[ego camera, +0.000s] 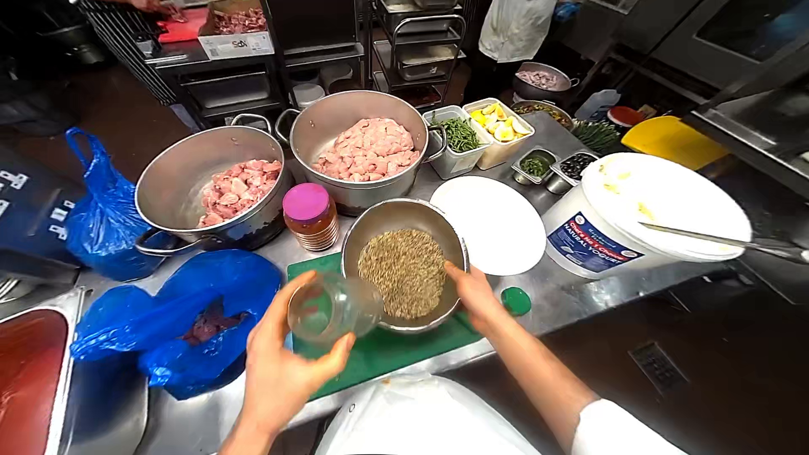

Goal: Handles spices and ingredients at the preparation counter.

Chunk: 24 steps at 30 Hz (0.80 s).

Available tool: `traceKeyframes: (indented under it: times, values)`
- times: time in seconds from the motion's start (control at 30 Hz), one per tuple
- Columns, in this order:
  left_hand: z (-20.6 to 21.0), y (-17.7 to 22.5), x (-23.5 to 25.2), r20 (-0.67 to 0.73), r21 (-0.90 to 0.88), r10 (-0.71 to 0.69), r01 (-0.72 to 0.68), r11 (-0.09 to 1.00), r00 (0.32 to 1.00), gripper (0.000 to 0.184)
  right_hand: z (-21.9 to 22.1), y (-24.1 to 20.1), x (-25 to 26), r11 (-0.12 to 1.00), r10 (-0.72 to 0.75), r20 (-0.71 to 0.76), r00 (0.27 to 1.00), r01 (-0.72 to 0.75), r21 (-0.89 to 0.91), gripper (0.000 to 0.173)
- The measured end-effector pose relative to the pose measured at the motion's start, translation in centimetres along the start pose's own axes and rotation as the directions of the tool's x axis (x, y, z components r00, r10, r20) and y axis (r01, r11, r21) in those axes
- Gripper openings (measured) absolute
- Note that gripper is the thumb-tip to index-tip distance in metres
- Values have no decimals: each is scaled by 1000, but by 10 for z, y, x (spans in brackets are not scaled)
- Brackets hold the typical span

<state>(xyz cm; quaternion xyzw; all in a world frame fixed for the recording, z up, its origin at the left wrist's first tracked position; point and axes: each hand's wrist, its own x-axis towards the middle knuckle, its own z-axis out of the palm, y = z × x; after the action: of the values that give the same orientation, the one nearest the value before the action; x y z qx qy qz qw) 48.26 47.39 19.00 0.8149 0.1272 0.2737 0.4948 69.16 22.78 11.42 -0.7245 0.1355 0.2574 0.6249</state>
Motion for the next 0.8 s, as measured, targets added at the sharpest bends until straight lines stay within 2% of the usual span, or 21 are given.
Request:
traceKeyframes:
  times: [0.1, 0.2, 0.27, 0.33, 0.37, 0.4, 0.43, 0.47, 0.5, 0.53, 0.57, 0.6, 0.63, 0.67, 0.73, 0.8]
  values:
    - [30, -15, 44, 79, 120, 15, -24, 992, 997, 89, 12, 28, 9, 995, 63, 134, 989, -52, -87, 36]
    - [74, -59, 66, 225, 284, -103, 36, 958, 969, 91, 21, 54, 19, 983, 111, 199, 974, -78, -165, 37]
    - [95, -82, 70, 262, 329, -186, 93, 940, 947, 91, 21, 64, 25, 977, 96, 185, 978, -57, -204, 36]
    - [102, -91, 69, 249, 305, -212, 132, 943, 945, 90, 15, 64, 24, 928, -40, 111, 993, 78, -365, 40]
    - [101, -88, 69, 230, 288, -214, 144, 947, 949, 89, 11, 60, 19, 831, -204, 69, 977, 210, -516, 48]
    - [97, -82, 70, 206, 269, -218, 159, 950, 954, 89, 9, 55, 11, 686, -422, 60, 904, 363, -631, 52]
    - [91, -77, 71, 173, 250, -223, 176, 952, 959, 89, 9, 54, 6, 513, -629, 103, 771, 511, -689, 48]
    - [85, -74, 71, 138, 234, -223, 187, 954, 965, 88, 13, 52, 1, 363, -737, 203, 644, 631, -686, 39]
    - [79, -73, 71, 109, 220, -218, 190, 957, 970, 87, 20, 51, -3, 273, -736, 348, 580, 726, -631, 30]
    - [74, -73, 71, 82, 199, -213, 194, 961, 974, 86, 29, 50, -6, 248, -625, 532, 572, 791, -560, 28]
    - [70, -71, 72, 56, 161, -224, 212, 964, 973, 85, 41, 50, -5, 242, -430, 708, 560, 827, -507, 29]
    - [67, -70, 74, 29, 117, -241, 236, 965, 970, 84, 55, 52, 0, 210, -222, 828, 515, 854, -475, 30]
    - [66, -68, 76, 8, 84, -260, 259, 962, 965, 83, 69, 56, 6, 156, -61, 878, 475, 873, -461, 28]
    - [65, -68, 77, 0, 65, -277, 276, 959, 961, 83, 81, 60, 10, 108, 39, 883, 468, 876, -469, 25]
    - [64, -71, 74, 7, 54, -294, 294, 954, 956, 85, 94, 63, 18, 76, 92, 851, 517, 849, -524, 27]
    - [65, -78, 68, 12, 71, -301, 300, 951, 953, 86, 96, 60, 25, 84, 90, 810, 580, 806, -586, 47]
